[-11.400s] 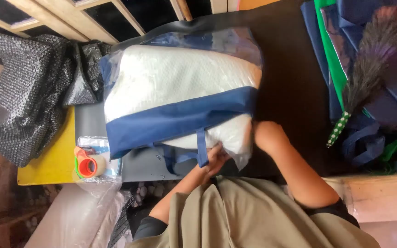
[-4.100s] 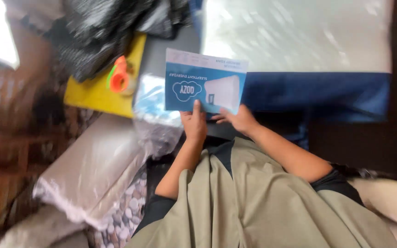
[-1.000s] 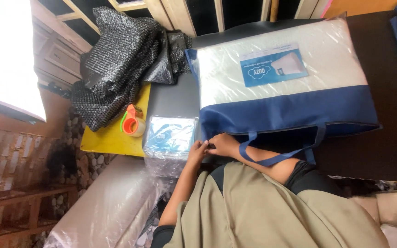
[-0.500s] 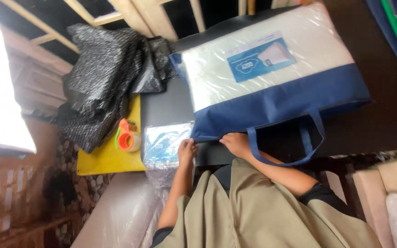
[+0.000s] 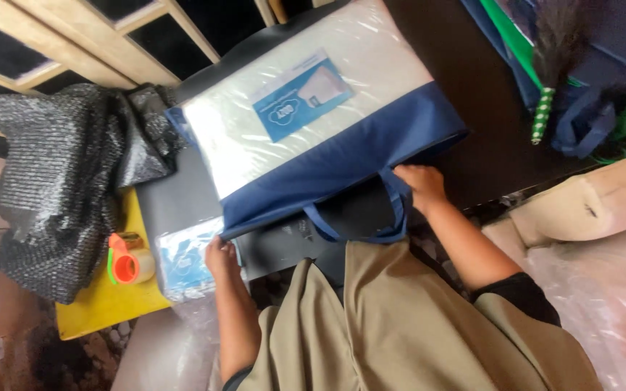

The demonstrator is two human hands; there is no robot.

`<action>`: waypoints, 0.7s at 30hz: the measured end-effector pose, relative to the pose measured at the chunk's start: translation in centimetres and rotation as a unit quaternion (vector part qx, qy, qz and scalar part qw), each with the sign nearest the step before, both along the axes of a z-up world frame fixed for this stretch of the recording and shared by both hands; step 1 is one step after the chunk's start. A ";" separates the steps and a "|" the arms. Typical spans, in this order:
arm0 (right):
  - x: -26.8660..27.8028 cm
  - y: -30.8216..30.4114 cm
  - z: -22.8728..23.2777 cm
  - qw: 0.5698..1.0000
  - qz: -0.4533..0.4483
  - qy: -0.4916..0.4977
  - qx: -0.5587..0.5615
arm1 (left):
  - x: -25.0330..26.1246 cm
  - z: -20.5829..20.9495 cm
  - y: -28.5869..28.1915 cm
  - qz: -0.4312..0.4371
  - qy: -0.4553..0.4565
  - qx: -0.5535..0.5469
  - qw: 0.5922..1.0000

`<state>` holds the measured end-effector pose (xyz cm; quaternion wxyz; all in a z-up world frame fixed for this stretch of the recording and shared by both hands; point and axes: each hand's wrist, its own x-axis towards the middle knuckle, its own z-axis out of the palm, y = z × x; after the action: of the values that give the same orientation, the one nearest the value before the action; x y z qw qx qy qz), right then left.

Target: A person packages a pillow by placing it in a blue carrying bag, wrapping it in black bubble wrap, and sealing the package with tape.

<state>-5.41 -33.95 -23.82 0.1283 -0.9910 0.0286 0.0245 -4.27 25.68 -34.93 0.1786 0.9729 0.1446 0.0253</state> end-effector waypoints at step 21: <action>9.8 -34.9 -12.3 0.881 -0.418 -0.118 0.185 | 3.0 18.6 -21.1 0.276 -0.310 -0.155 0.896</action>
<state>4.39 -68.88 -36.12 0.3105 -0.8406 0.4200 -0.1432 -1.29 4.59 -16.29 0.3489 0.7965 0.3469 0.3514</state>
